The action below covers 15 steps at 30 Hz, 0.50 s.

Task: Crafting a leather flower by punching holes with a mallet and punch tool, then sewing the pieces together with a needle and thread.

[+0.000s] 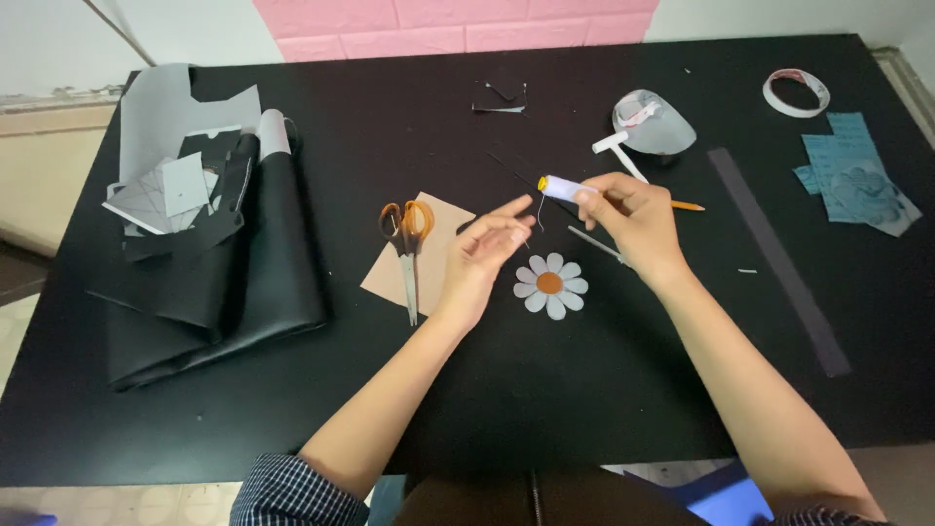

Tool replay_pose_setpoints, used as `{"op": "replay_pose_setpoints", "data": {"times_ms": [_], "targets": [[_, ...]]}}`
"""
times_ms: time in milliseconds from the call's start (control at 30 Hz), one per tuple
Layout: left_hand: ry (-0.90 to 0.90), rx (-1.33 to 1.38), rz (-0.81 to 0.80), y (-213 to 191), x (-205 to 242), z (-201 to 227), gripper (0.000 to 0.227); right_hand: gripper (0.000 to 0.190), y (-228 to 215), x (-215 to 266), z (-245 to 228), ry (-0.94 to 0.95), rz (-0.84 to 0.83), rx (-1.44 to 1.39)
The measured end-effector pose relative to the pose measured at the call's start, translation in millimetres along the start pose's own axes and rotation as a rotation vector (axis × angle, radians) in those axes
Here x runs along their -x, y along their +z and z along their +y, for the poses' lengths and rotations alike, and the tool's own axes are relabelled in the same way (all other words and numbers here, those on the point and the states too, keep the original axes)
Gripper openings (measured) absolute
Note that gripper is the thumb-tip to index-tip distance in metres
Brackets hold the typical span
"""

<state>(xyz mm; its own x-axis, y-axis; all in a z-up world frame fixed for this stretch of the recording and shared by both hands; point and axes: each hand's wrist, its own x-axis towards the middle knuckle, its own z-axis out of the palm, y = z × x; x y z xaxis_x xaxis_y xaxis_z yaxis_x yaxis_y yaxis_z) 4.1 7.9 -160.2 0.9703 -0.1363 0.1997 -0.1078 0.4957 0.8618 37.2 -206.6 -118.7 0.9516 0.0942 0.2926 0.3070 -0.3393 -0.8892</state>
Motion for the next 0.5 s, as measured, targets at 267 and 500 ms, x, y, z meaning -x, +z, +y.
{"op": "replay_pose_setpoints", "data": {"times_ms": [267,500], "targets": [[-0.118,-0.042,-0.043,-9,-5,-18,0.012,0.014,4,8,-7,0.069,-0.067,-0.050],[-0.190,0.031,0.053,-6,-4,-12,0.012,0.019,-9,7,3,0.210,0.037,-0.328]]}}
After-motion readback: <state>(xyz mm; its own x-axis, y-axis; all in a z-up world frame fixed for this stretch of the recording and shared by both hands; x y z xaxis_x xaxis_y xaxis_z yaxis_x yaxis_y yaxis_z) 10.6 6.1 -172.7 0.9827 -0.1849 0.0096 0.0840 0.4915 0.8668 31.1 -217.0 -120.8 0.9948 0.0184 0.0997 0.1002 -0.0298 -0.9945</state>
